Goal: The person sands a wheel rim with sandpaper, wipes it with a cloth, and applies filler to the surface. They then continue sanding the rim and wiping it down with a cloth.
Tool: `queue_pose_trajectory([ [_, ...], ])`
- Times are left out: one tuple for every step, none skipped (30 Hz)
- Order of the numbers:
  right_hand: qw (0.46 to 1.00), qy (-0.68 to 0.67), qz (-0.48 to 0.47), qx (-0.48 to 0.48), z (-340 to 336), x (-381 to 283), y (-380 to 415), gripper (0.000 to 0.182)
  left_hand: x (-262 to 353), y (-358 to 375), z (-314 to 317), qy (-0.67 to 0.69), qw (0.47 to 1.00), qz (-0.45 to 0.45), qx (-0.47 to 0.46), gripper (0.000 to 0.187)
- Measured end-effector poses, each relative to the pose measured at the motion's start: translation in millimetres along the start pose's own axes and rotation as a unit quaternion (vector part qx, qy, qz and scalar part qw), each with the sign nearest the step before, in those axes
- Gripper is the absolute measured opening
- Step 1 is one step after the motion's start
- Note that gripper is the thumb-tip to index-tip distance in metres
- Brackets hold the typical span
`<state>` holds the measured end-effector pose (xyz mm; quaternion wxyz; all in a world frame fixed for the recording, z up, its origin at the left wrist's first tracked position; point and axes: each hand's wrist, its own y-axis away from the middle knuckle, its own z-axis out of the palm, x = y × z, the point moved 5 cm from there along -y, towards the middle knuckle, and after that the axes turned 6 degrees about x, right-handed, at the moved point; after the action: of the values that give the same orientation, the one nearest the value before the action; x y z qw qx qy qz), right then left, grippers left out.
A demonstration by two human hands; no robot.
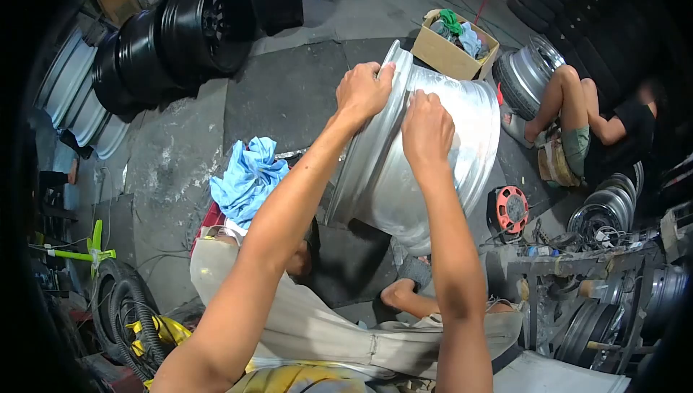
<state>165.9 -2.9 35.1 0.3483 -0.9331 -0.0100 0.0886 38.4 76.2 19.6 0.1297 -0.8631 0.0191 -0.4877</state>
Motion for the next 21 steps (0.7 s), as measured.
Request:
queue_pose_trajectory([
  [1.000, -0.001, -0.002, 0.005, -4.4, -3.8, 3.4, 0.015, 0.7, -3.5, -1.7, 0.002, 1.000, -0.002, -0.005, 0.049],
  [1.000, -0.007, -0.001, 0.004, -11.1, -9.5, 14.0, 0.016, 4.7, -0.9, -5.2, 0.005, 1.000, 0.009, 0.017, 0.044],
  [1.000, -0.011, 0.000, 0.000, -16.3, -14.7, 26.2, 0.016, 5.4, -2.8, -7.9, 0.008, 1.000, 0.008, 0.023, 0.044],
  [1.000, -0.015, -0.004, 0.012, -22.4, -19.1, 36.7, 0.016, 4.7, -1.7, -6.9, 0.005, 1.000, 0.009, 0.020, 0.044],
  [1.000, -0.014, -0.007, 0.007, -22.8, -17.6, 33.5, 0.016, 2.9, 1.8, -4.3, 0.000, 1.000, 0.009, 0.015, 0.044],
  [1.000, -0.017, -0.010, -0.001, -22.6, -15.2, 29.0, 0.016, 3.8, 4.4, -4.8, 0.010, 0.998, 0.034, 0.042, 0.044],
  [1.000, -0.021, -0.010, -0.006, -20.7, -11.4, 22.1, 0.016, 3.7, 7.5, -3.0, 0.008, 0.999, 0.035, 0.033, 0.044],
  [1.000, -0.004, -0.015, 0.013, -11.3, -5.2, 10.7, 0.016, 3.4, 7.8, -4.1, 0.012, 0.999, 0.023, 0.021, 0.045],
  [1.000, -0.005, -0.016, 0.016, -9.9, -3.6, 13.3, 0.016, 4.7, 5.7, -8.1, 0.016, 1.000, 0.012, 0.016, 0.045],
  [1.000, -0.002, -0.012, 0.001, -9.8, -4.7, 15.4, 0.016, 3.3, 3.6, -6.5, 0.009, 0.999, 0.024, 0.019, 0.046],
  [1.000, 0.002, -0.011, -0.015, -13.0, -8.4, 16.6, 0.016, 5.2, 1.4, -9.0, 0.011, 0.999, 0.027, 0.027, 0.046],
  [1.000, -0.015, -0.001, -0.012, -21.8, -15.2, 29.9, 0.015, 4.4, 1.8, -8.3, 0.011, 1.000, 0.019, 0.023, 0.046],
  [1.000, -0.012, -0.007, -0.014, -23.1, -15.1, 29.1, 0.015, 4.0, 4.2, -7.7, 0.011, 1.000, 0.008, 0.016, 0.046],
  [0.999, -0.030, -0.017, -0.004, -24.7, -14.8, 31.1, 0.015, 4.6, 5.7, -7.6, 0.000, 1.000, 0.017, 0.021, 0.046],
  [0.999, -0.048, -0.019, 0.004, -27.5, -13.8, 38.5, 0.014, 2.5, 8.4, -5.8, -0.001, 1.000, 0.012, 0.014, 0.046],
  [0.999, -0.029, -0.023, 0.003, -24.2, -11.3, 27.8, 0.014, 2.0, 7.7, -4.6, 0.004, 1.000, 0.013, 0.015, 0.045],
  [0.999, -0.030, -0.017, 0.004, -20.2, -8.3, 24.2, 0.014, 3.5, 6.0, -5.6, 0.009, 1.000, 0.018, 0.020, 0.045],
  [1.000, -0.019, -0.009, 0.011, -14.6, -6.2, 18.4, 0.014, 4.7, 6.7, -8.3, 0.008, 0.999, 0.022, 0.022, 0.045],
  [1.000, -0.010, -0.003, 0.019, -9.9, -6.2, 12.5, 0.014, 5.8, 6.2, -10.4, 0.007, 0.999, 0.026, 0.028, 0.045],
  [1.000, -0.013, -0.008, 0.011, -12.4, -12.0, 22.8, 0.015, 5.9, 5.4, -10.2, 0.003, 1.000, 0.020, 0.021, 0.045],
  [1.000, -0.014, -0.015, 0.012, -15.4, -18.2, 31.5, 0.015, 3.5, 5.2, -8.8, 0.000, 1.000, 0.010, 0.013, 0.045],
])
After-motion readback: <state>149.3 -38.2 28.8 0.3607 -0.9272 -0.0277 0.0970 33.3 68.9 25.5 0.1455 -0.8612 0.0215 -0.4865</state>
